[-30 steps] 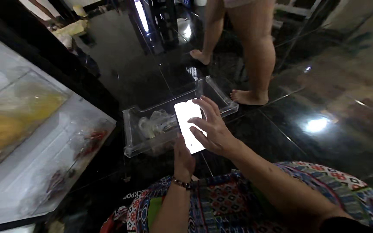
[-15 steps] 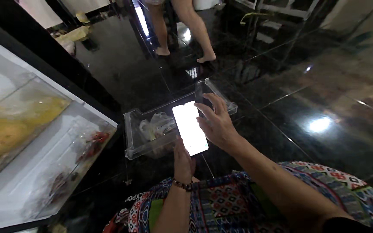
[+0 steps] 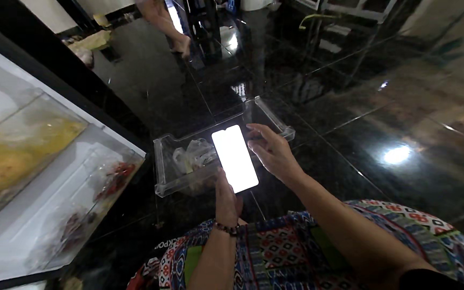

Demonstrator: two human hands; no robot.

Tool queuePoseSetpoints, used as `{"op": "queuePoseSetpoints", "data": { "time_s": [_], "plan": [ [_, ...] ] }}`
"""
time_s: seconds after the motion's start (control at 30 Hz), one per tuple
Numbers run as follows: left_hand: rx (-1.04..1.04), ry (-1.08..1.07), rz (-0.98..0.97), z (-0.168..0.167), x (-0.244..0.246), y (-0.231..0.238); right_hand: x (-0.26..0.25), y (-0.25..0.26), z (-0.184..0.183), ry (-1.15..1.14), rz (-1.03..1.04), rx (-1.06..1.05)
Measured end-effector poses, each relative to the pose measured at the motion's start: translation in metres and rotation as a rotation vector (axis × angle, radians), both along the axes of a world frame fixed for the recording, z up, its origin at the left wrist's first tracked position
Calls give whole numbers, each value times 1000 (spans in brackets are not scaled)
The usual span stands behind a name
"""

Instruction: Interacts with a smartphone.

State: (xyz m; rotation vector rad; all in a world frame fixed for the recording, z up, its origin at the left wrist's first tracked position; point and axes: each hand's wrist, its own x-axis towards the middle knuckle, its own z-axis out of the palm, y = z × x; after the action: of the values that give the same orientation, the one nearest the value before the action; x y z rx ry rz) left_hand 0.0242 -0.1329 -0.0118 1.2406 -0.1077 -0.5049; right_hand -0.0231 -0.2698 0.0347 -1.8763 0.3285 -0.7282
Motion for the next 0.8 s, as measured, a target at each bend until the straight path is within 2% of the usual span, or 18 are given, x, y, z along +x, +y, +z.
{"op": "queuePoseSetpoints", "data": {
  "time_s": [0.13,0.27,0.6,0.7,0.8],
  "plan": [
    [-79,145,-28,3,3,-2,0,1,-1,6,30,29],
    [-253,292,-125,-1,5,2,-1,1,-2,-17,32,12],
    [-475,375,-251,1,10,9,-5,5,6,-44,44,16],
    [-500,321,-252,1,10,11,-4,7,5,-84,8,-103],
    [-464,279,-199,8,8,11,0,10,-2,-175,-81,-343]
  ]
}}
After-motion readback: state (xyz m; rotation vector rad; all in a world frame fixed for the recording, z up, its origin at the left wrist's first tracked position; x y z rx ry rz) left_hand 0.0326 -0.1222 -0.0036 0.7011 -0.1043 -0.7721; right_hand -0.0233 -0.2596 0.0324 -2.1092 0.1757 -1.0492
